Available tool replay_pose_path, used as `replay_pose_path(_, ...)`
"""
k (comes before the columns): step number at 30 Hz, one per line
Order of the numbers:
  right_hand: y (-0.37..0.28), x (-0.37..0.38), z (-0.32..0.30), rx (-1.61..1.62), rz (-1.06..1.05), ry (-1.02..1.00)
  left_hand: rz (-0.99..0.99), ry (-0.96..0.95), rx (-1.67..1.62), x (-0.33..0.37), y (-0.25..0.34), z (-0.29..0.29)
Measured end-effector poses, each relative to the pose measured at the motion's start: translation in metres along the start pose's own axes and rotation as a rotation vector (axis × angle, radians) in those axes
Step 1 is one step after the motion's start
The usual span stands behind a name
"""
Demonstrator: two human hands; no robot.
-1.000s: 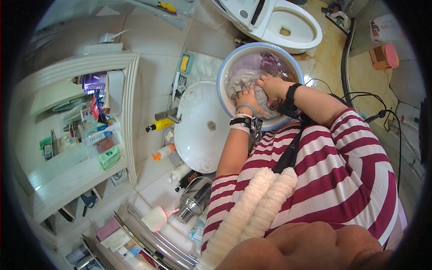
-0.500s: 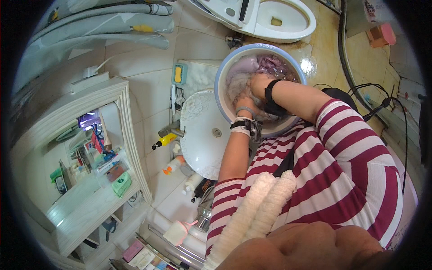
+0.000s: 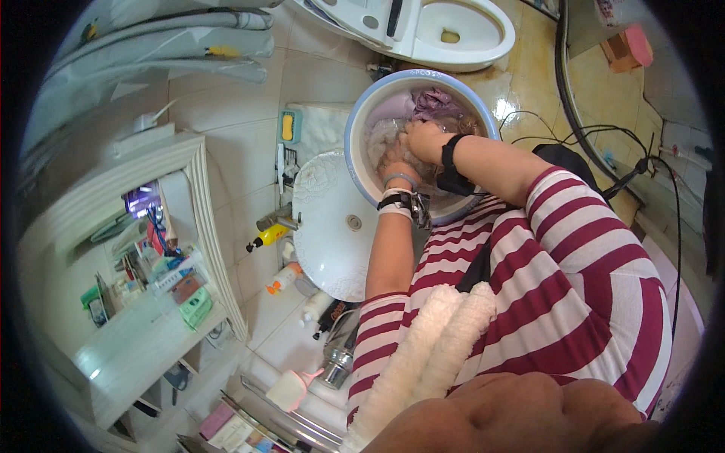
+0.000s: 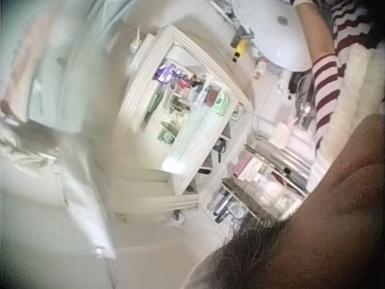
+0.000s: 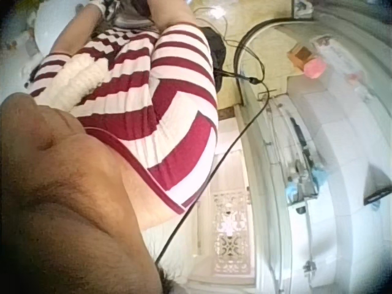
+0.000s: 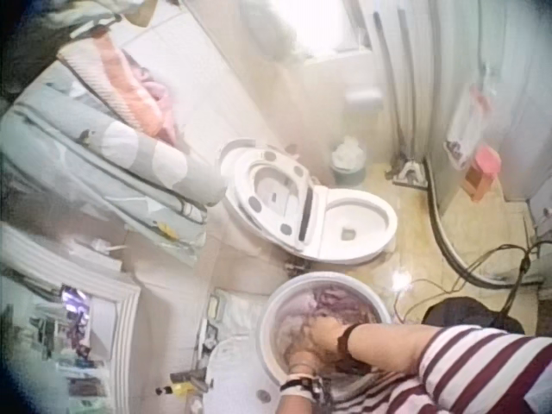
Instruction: The person hand-washes items of clothing in a plastic basin. They pick up individual garments, apply liquid from a purple-capped bottle onto the fabric, and scrub the items by hand in the water.
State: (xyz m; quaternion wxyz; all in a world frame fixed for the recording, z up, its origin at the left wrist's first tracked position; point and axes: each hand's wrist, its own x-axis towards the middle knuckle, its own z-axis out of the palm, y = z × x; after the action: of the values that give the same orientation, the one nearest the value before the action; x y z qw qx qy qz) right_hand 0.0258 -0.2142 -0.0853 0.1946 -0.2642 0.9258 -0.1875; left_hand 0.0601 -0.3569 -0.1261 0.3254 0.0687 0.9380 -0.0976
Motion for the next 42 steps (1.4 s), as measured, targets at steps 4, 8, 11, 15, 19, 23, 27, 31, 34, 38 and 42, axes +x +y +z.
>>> replay_pose_path(4,0.006,-0.015,-0.034,0.104,-0.055,-0.046,-0.040,-0.069,-0.277,-0.035,0.011,-0.050)
replay_pose_path(8,-0.028,-0.034,-0.075,0.333,-0.188,0.038,0.107,-0.025,-0.944,-0.067,-0.006,-0.046)
replay_pose_path(11,-0.038,-0.038,-0.074,0.494,-0.340,0.109,0.222,0.621,-1.114,-0.077,-0.007,-0.033)
replay_pose_path(15,-0.028,-0.056,-0.095,0.754,-0.605,0.115,0.009,0.856,-1.313,-0.095,-0.028,-0.025)
replay_pose_path(19,0.027,-0.045,-0.095,-0.060,0.000,-0.208,-0.105,0.941,-1.128,-0.119,-0.039,-0.046)
replay_pose_path(23,0.047,-0.052,-0.071,-0.076,0.018,-0.303,-0.110,0.974,-0.990,-0.125,-0.022,-0.066)
replay_pose_path(27,0.047,-0.042,-0.064,-0.104,0.055,-0.143,-0.190,0.828,-0.914,-0.124,-0.009,-0.074)
replay_pose_path(31,0.041,-0.039,-0.086,0.259,-0.088,0.025,0.005,0.980,-0.609,-0.135,-0.003,-0.075)
replay_pose_path(34,0.020,-0.048,-0.114,0.464,-0.141,0.263,0.176,0.894,-0.701,-0.146,0.008,-0.089)
replay_pose_path(38,-0.018,-0.063,-0.196,0.918,-0.342,0.345,0.359,0.718,-1.066,-0.146,0.025,-0.100)
replay_pose_path(42,-0.053,-0.090,-0.273,1.223,-0.470,0.122,0.419,0.643,-1.280,-0.122,0.041,-0.100)
